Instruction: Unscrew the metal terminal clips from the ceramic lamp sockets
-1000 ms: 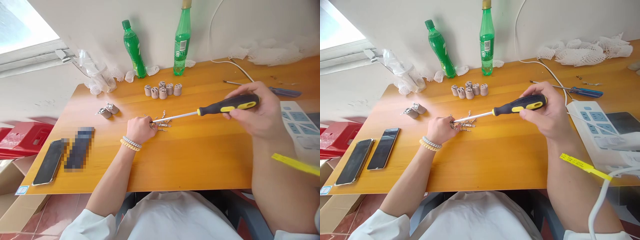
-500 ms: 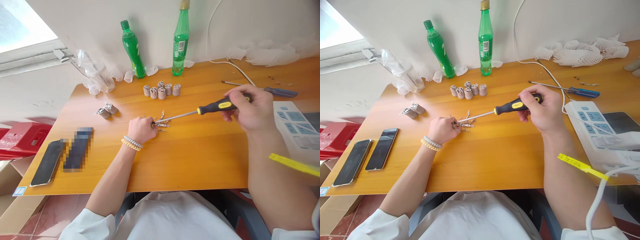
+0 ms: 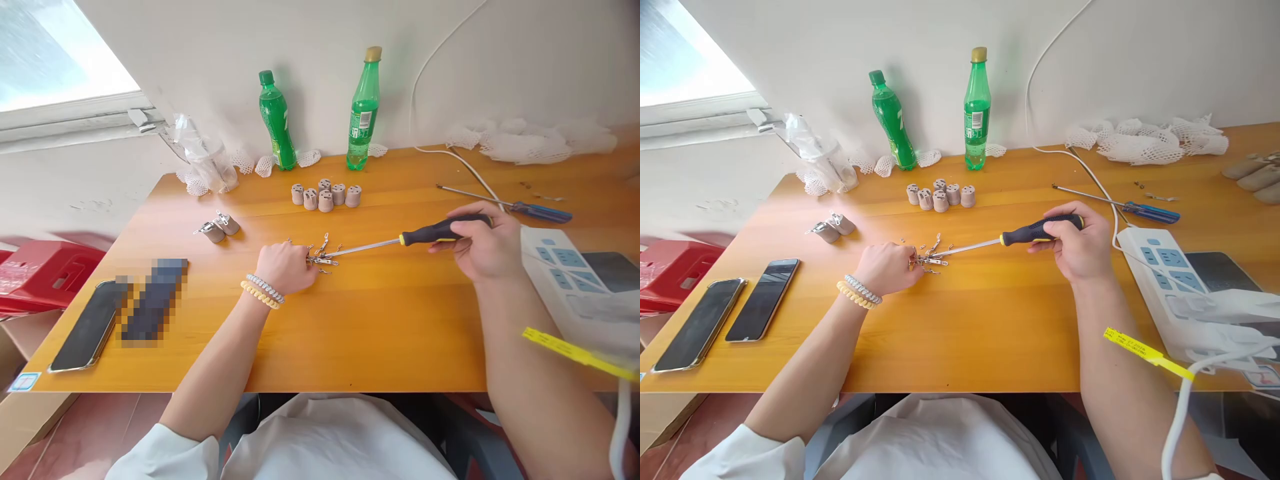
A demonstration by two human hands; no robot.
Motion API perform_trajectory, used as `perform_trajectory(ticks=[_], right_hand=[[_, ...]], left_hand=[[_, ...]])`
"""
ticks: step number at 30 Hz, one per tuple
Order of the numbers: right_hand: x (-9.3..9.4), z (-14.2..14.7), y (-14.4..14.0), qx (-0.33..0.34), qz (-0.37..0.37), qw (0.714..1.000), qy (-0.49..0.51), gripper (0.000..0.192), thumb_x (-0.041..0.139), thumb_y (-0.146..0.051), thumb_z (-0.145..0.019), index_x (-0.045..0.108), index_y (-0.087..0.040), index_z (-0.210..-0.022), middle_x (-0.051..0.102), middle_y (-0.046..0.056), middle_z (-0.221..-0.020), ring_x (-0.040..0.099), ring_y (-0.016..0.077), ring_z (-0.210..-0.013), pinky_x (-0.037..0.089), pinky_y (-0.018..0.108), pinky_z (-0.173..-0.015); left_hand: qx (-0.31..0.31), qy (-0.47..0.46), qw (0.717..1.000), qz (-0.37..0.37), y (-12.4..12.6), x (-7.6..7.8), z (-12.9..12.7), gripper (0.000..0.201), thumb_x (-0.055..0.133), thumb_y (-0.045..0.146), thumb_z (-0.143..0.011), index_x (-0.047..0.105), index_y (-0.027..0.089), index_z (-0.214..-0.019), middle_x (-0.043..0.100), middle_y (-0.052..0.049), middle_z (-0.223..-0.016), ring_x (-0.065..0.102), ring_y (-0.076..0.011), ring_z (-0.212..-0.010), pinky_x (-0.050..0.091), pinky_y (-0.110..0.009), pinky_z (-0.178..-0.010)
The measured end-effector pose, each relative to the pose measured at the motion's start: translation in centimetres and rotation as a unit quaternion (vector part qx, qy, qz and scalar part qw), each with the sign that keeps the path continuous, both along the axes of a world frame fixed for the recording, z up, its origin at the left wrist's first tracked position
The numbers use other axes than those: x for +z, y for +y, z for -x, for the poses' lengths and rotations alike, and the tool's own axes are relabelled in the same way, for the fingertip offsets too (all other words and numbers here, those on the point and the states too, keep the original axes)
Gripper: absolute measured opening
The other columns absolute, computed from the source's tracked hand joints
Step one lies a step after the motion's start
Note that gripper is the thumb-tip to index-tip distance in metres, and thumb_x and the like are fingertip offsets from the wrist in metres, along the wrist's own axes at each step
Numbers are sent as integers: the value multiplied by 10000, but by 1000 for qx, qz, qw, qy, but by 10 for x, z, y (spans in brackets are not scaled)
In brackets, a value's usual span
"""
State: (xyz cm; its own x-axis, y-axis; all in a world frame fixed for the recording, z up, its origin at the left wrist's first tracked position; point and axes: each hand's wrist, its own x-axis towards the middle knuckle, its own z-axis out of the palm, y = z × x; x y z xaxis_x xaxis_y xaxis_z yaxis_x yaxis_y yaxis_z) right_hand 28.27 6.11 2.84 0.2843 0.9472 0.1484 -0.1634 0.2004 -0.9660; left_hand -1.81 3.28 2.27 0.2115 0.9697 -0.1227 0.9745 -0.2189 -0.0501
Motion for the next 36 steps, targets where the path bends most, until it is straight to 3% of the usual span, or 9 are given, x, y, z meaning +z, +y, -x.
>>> perform_trajectory(ticks=[6,10,14,16,18,20,24,31,36], right_hand=[[-6,-2,1,10,32,999,7,119,710,-131,-529,650,-169,-625,588,-16,-548,649,207,-484,573,336,-355],[-12,-5,2,28,31,999,-3,124,712,-150,-557,647,-191,-653,584,-20,-594,646,185,-497,575,324,-365],[-14,-5,2,31,44,999,2,136,706,-163,-560,631,-172,-673,580,-19,-611,643,180,-506,569,324,-362],[-15,-5,2,30,56,998,2,135,701,-175,-572,623,-166,-682,574,-20,-596,638,178,-490,567,322,-368],[-15,-5,3,31,66,997,-1,136,699,-184,-585,619,-166,-694,572,-19,-582,636,178,-476,568,321,-378],[-15,-5,3,34,72,997,-3,143,699,-186,-589,618,-167,-705,578,-17,-574,636,182,-467,567,321,-384],[-15,-5,4,37,80,996,-2,157,705,-186,-582,616,-166,-711,595,-11,-575,635,184,-459,560,313,-382],[-16,-6,3,33,90,995,-1,183,711,-196,-569,606,-165,-716,588,-18,-555,636,189,-457,547,305,-371],[-17,-6,4,30,92,995,-8,188,711,-205,-572,602,-162,-719,594,-15,-572,631,182,-454,543,302,-366]], left_hand=[[-41,5,999,-10,4,16,-5,337,363,303,-823,589,189,-601,633,-117,-621,633,-275,-632,380,-340,-550],[26,-149,987,-60,31,25,20,153,500,338,-742,583,209,-747,622,-44,-649,610,-245,-690,413,-336,-609],[122,-379,915,-57,77,3,48,341,574,231,-650,524,198,-986,618,-22,-833,578,-182,-748,448,-307,-665],[198,-492,845,-74,99,-17,56,415,592,159,-599,491,191,-1001,599,-15,-859,566,-156,-739,459,-297,-681],[223,-575,780,-108,117,-38,61,417,627,136,-574,472,190,-958,596,-13,-886,570,-143,-778,471,-300,-746],[219,-606,756,-113,130,-54,63,445,703,176,-548,462,195,-922,597,-9,-893,578,-144,-794,480,-317,-782],[221,-540,804,-116,144,-65,62,482,767,242,-523,496,196,-918,597,-3,-868,584,-160,-792,485,-339,-796],[205,-427,872,-124,136,-57,54,562,760,275,-556,555,188,-1072,656,-45,-969,618,-217,-888,490,-358,-847],[135,-456,877,-70,117,-61,54,885,656,150,-638,282,180,-1440,489,-151,-1404,542,-259,-1211,405,-384,-1044]])
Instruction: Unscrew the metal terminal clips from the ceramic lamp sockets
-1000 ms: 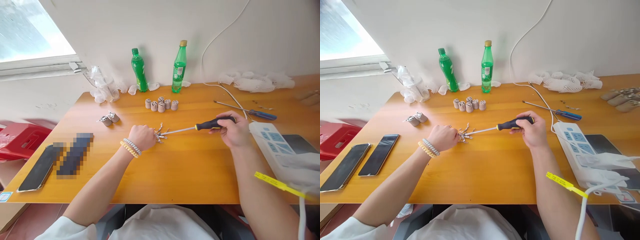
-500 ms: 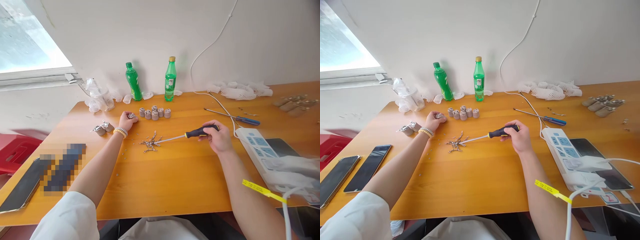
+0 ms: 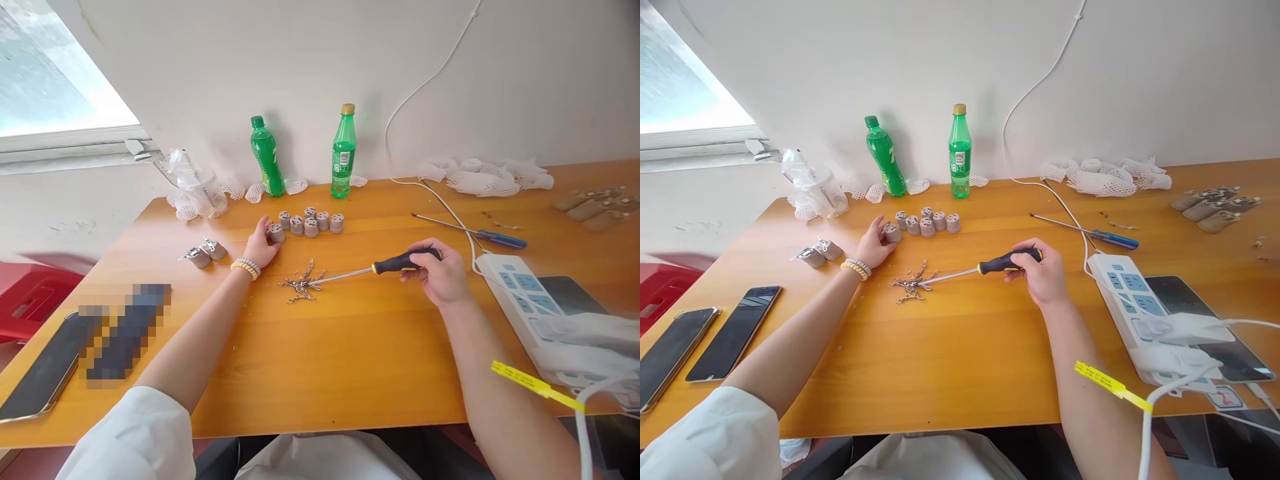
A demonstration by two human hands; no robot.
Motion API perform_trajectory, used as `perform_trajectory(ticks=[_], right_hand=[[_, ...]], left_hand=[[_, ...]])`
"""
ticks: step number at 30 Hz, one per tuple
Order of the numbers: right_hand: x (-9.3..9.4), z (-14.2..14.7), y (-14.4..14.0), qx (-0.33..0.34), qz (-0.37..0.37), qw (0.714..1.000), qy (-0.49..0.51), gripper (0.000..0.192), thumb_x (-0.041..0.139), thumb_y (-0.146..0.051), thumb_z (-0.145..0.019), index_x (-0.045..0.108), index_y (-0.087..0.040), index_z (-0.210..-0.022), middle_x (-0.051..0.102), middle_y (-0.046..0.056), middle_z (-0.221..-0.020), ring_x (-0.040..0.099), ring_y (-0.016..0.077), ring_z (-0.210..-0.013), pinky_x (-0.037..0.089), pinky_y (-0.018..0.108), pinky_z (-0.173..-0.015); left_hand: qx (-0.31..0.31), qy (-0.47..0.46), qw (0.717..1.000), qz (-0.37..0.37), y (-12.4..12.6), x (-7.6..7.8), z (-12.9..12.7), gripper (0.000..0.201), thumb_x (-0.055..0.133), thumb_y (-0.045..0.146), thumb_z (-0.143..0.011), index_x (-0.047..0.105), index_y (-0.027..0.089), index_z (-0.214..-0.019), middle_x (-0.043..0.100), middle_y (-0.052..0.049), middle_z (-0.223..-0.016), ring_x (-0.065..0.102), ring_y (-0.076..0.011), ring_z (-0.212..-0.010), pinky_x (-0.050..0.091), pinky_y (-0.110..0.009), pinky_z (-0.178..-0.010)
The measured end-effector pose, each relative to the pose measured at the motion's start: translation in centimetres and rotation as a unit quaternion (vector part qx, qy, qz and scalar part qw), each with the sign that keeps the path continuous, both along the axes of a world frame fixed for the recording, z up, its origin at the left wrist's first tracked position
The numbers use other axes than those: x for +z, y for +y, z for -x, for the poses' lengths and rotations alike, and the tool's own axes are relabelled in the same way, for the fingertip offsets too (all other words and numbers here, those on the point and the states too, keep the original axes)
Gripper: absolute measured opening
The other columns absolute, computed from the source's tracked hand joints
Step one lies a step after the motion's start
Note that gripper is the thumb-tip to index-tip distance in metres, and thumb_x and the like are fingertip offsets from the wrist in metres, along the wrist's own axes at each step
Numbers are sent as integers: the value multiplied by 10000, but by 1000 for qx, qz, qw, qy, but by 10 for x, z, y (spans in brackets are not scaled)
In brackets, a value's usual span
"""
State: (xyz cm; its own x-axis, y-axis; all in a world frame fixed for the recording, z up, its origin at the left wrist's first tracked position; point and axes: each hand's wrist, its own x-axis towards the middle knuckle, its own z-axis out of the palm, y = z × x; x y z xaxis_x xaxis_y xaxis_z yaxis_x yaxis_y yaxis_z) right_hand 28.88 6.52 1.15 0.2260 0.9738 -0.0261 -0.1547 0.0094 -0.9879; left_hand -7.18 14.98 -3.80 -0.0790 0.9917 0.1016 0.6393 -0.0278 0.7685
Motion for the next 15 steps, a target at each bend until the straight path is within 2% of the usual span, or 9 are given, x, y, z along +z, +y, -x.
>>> perform_trajectory(ticks=[3,6,10,15], right_hand=[[0,0,0,2,-1,1000,-3,183,706,-201,-576,600,-162,-719,595,-13,-581,633,181,-459,538,298,-362],[-1,0,1,6,1,1000,-8,175,700,-196,-582,598,-162,-720,597,-10,-583,627,176,-452,533,293,-360],[-1,1,1,2,0,1000,-14,166,696,-199,-582,598,-165,-712,598,-8,-585,623,173,-446,528,292,-358],[-2,1,1,6,-2,1000,-20,151,698,-194,-583,608,-181,-704,603,-5,-582,622,171,-450,533,294,-363]], left_hand=[[-28,-43,999,16,-13,-3,-1,996,615,95,-644,106,162,-1497,266,-192,-1540,395,-266,-1358,336,-391,-1113],[-19,-68,997,27,-32,-5,0,981,603,96,-654,99,148,-1494,211,-215,-1552,344,-288,-1386,304,-421,-1135],[-51,-159,985,47,-71,-4,-4,788,599,165,-710,268,196,-1425,245,-181,-1549,351,-298,-1381,321,-456,-1126],[-102,-268,956,56,-109,5,-22,533,656,274,-741,486,199,-1240,438,-155,-1446,414,-294,-1343,378,-470,-1093]])
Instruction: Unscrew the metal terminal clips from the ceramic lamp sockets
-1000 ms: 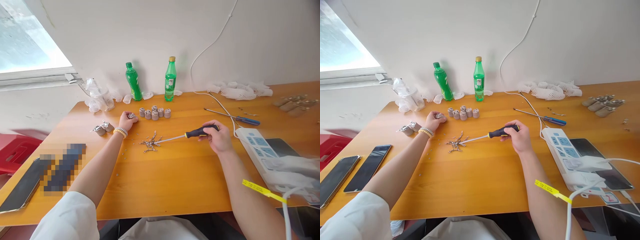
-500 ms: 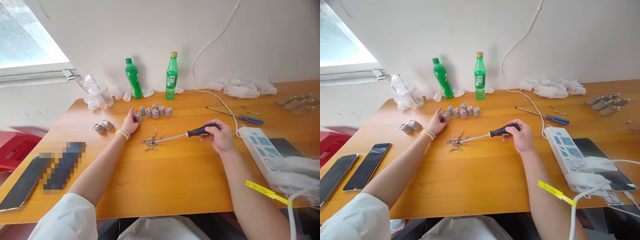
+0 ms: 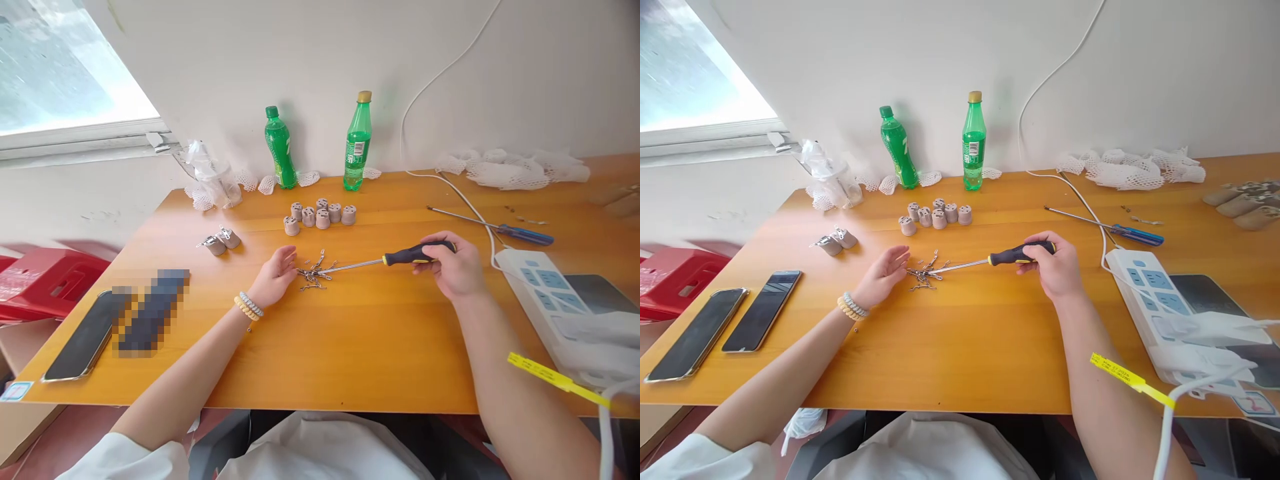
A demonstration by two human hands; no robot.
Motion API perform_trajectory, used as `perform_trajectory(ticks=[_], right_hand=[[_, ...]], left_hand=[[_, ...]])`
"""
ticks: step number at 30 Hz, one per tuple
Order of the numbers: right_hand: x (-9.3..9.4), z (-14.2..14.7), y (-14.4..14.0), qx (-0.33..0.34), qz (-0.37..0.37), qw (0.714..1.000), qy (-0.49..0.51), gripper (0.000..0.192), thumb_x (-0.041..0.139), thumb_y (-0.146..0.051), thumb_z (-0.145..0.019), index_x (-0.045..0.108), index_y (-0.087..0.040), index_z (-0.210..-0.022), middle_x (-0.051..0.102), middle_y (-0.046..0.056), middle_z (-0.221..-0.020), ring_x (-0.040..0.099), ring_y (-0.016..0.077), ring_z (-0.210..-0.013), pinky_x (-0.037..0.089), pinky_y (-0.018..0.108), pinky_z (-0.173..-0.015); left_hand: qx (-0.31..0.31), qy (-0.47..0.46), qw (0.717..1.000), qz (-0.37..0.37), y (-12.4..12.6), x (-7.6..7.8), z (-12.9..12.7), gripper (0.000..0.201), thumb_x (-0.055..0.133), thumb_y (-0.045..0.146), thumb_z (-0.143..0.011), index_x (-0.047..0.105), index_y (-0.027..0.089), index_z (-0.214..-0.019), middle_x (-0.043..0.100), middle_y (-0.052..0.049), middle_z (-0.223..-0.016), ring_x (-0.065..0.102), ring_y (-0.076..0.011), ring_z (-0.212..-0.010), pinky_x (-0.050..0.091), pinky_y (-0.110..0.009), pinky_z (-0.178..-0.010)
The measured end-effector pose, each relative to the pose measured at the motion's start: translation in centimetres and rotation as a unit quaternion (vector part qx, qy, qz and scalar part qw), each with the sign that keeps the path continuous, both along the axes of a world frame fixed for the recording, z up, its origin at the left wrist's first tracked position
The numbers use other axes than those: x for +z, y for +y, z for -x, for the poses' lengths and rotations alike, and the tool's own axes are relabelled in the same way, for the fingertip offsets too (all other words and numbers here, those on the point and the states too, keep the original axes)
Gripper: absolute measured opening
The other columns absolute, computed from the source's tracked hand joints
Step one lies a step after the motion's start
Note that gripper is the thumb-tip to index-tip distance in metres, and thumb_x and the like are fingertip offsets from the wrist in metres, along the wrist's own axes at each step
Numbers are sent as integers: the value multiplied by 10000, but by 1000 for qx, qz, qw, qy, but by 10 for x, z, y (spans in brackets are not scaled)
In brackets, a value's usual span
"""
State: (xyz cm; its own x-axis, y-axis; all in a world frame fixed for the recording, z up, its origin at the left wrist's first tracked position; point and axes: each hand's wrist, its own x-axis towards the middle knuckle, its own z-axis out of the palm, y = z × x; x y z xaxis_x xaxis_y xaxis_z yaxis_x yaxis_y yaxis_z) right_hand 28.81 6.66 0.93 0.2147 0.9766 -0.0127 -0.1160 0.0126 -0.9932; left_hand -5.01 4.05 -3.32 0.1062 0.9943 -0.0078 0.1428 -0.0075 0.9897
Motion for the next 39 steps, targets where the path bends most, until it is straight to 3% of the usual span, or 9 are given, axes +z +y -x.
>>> perform_trajectory(ticks=[3,6,9,11,17,26,31,35,39], right_hand=[[-2,0,0,5,-4,1000,3,138,704,-194,-590,620,-198,-699,597,-8,-563,624,173,-454,539,296,-370],[-3,-1,-1,6,-29,1000,6,136,711,-202,-594,629,-200,-702,594,-15,-562,632,173,-470,540,288,-370],[-3,-1,0,-22,-47,999,4,119,704,-201,-599,630,-191,-692,586,-23,-559,629,168,-469,530,279,-350],[-1,-2,0,-41,-40,998,7,91,686,-185,-601,627,-192,-670,580,-21,-545,618,170,-450,512,279,-325],[2,-4,1,-78,-54,995,32,58,635,-164,-606,606,-214,-596,547,-7,-484,568,174,-376,455,290,-277],[-1,-8,3,-94,-46,994,39,81,628,-174,-604,601,-246,-576,543,-2,-504,555,179,-386,491,366,-344],[-4,-7,4,-88,-50,995,25,72,632,-203,-612,596,-257,-580,534,-9,-515,573,192,-408,500,385,-353],[-6,-4,4,-74,-67,995,18,68,649,-220,-630,593,-242,-600,526,-18,-521,587,188,-424,524,382,-373],[-6,-1,4,-75,-70,994,36,69,661,-211,-594,592,-215,-593,518,-14,-490,563,174,-399,483,327,-310]], left_hand=[[-1,-9,1000,-28,-5,11,-2,383,671,344,-746,598,176,-1082,622,-141,-1241,567,-279,-1193,464,-453,-1011],[131,94,984,-79,3,24,22,285,672,381,-726,650,163,-907,709,-109,-946,671,-253,-928,528,-435,-884],[320,254,907,-102,17,37,67,318,670,349,-697,632,173,-959,688,-98,-958,654,-264,-906,503,-469,-889],[351,367,854,-112,28,44,99,514,729,346,-630,589,175,-1094,619,-134,-1174,573,-327,-1107,415,-524,-993],[237,505,830,-14,56,45,139,632,814,473,-452,583,202,-975,562,-201,-1233,344,-460,-1299,229,-639,-1046],[249,493,832,-44,58,39,116,306,667,364,-647,548,211,-884,645,-99,-862,530,-337,-1117,223,-568,-1062],[251,272,919,-139,39,47,75,381,661,378,-648,559,195,-966,629,-60,-935,595,-245,-931,442,-455,-914],[109,12,990,-88,16,44,21,270,561,416,-705,535,190,-851,613,-53,-847,615,-201,-820,511,-384,-762],[-119,59,990,-51,-2,41,-20,232,622,373,-660,580,180,-782,600,-104,-1198,626,-231,-864,515,-360,-712]])
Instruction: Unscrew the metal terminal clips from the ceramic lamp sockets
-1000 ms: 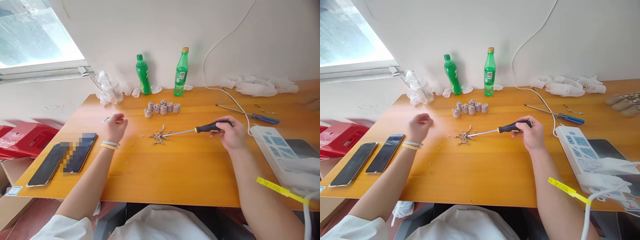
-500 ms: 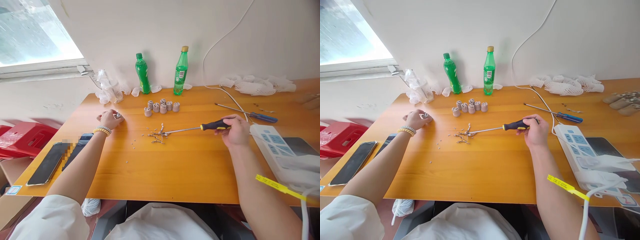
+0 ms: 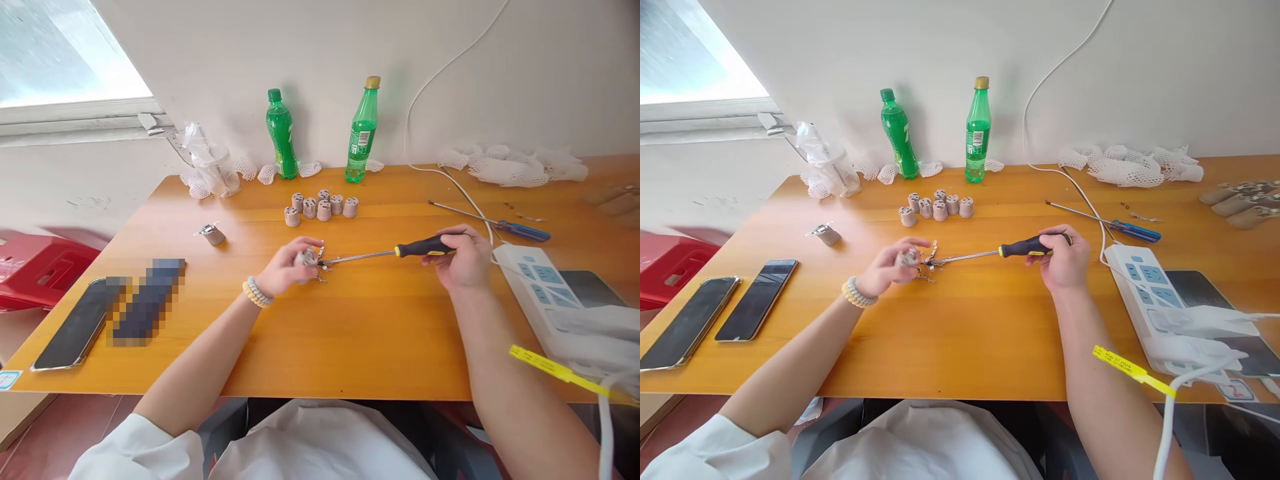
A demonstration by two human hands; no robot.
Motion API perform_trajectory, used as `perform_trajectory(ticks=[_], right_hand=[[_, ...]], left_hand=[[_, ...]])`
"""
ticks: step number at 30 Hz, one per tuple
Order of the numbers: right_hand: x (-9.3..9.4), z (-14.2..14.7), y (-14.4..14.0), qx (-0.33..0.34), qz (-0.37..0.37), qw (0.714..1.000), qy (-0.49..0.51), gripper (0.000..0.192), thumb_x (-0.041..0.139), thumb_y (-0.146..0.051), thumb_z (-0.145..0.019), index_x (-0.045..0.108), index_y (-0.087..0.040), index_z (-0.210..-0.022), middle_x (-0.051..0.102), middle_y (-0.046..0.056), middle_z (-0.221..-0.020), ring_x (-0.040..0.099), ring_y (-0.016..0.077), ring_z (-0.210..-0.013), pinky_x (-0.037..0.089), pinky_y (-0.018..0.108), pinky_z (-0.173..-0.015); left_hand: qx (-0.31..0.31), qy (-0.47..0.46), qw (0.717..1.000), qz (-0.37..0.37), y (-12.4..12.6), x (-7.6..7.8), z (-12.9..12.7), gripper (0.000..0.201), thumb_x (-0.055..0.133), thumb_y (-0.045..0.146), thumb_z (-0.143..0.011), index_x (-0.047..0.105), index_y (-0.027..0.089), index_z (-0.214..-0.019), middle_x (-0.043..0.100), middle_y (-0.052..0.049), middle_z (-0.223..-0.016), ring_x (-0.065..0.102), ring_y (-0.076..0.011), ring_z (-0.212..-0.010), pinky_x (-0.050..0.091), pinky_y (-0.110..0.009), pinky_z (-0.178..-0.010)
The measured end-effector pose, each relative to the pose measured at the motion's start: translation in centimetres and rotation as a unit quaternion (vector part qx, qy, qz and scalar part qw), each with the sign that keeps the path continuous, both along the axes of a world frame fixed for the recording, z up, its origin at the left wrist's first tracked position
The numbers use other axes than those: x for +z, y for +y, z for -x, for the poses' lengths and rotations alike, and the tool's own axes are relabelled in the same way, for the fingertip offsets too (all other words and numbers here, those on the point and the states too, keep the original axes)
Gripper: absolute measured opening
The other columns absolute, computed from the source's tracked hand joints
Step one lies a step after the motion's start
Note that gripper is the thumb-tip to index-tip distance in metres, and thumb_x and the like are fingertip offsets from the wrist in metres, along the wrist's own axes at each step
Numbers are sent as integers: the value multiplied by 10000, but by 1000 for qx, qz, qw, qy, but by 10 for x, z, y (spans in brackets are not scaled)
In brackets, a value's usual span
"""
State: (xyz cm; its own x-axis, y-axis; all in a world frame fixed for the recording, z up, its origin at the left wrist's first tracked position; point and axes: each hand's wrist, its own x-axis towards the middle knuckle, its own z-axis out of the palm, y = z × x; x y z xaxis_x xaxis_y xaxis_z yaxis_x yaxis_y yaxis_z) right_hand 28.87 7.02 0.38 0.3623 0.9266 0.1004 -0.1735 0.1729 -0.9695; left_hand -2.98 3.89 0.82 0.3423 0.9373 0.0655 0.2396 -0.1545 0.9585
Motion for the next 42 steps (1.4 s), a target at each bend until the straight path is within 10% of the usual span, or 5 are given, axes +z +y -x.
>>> perform_trajectory(ticks=[3,15,27,34,42], right_hand=[[2,2,-1,2,0,1000,15,56,653,-189,-564,603,-206,-579,516,-14,-477,548,163,-380,451,296,-277],[8,-7,0,-26,9,999,26,52,614,-205,-533,588,-200,-578,509,-16,-502,537,153,-374,432,281,-267],[0,-15,3,-15,20,999,-30,26,584,-256,-638,560,-246,-631,531,-3,-568,552,160,-403,444,308,-325],[13,-7,-6,-39,-33,997,50,38,553,-205,-552,563,-212,-588,500,-16,-544,592,174,-432,452,289,-317],[10,5,-8,1,-60,997,37,53,574,-139,-558,610,-174,-574,518,-8,-507,574,186,-385,468,311,-287]], left_hand=[[-95,122,986,-66,-6,0,-14,159,641,322,-677,583,179,-718,545,-102,-1330,597,-277,-1025,488,-367,-830],[-42,234,954,-184,-6,-15,-12,115,565,290,-719,545,196,-782,573,1,-681,500,-142,-616,424,-306,-674],[16,224,961,-162,-4,-11,3,130,574,249,-675,566,205,-797,695,-53,-1031,632,-229,-920,388,-400,-973],[51,188,970,-145,-10,-9,5,153,563,239,-677,514,205,-817,620,12,-696,497,-117,-563,443,-263,-595],[114,119,978,-125,-9,-13,1,198,644,303,-678,490,195,-740,623,-3,-707,494,-101,-555,430,-246,-553]])
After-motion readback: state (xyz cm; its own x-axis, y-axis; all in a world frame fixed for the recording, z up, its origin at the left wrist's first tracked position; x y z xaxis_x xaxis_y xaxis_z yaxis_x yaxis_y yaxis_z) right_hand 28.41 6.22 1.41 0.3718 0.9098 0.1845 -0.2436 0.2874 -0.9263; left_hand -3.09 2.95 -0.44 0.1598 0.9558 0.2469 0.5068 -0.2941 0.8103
